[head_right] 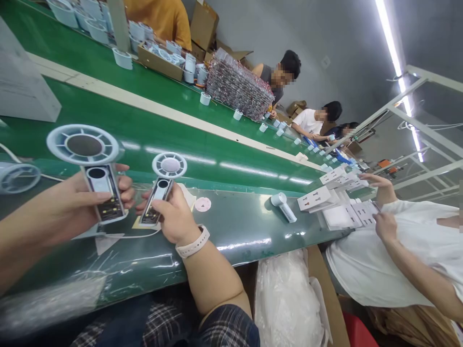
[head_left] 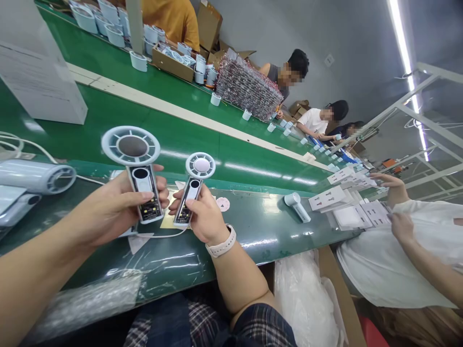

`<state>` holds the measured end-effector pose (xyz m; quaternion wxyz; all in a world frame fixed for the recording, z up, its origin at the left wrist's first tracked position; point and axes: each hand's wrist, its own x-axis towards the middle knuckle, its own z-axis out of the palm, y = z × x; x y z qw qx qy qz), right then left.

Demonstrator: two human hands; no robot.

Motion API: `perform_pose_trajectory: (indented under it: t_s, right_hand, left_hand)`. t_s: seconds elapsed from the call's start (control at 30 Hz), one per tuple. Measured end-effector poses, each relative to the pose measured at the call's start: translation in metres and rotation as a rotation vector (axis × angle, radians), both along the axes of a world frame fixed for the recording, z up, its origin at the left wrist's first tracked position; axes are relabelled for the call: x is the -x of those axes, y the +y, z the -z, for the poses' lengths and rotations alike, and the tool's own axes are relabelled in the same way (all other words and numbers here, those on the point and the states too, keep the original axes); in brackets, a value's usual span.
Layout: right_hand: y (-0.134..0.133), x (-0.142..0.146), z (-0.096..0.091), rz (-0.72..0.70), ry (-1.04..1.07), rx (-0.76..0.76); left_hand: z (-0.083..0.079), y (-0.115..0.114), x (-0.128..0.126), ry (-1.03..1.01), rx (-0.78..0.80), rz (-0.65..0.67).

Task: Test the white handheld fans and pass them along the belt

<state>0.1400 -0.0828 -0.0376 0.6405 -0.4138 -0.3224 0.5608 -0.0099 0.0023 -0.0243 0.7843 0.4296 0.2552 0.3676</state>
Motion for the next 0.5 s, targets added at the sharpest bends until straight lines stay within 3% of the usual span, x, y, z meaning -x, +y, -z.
perform_pose_trajectory:
  t_s: [0.23, 0.33, 0.5]
  right_hand:
    - [-0.006, 0.0, -0.008, -0.024, -0.109, -0.065]
    - [-0.007, -0.001, -0.012, 0.037, -0.105, -0.031]
    - [-0.01, -0.003, -0.02, 0.118, -0.096, 0.001]
  left_hand:
    - [-0.01, -0.002, -0.001, -0.034, -0.072, 0.049]
    - [-0.013, -0.004, 0.002, -0.043, -0.05, 0.056]
    - [-0.016, -0.008, -0.001, -0.192, -0.13, 0.179]
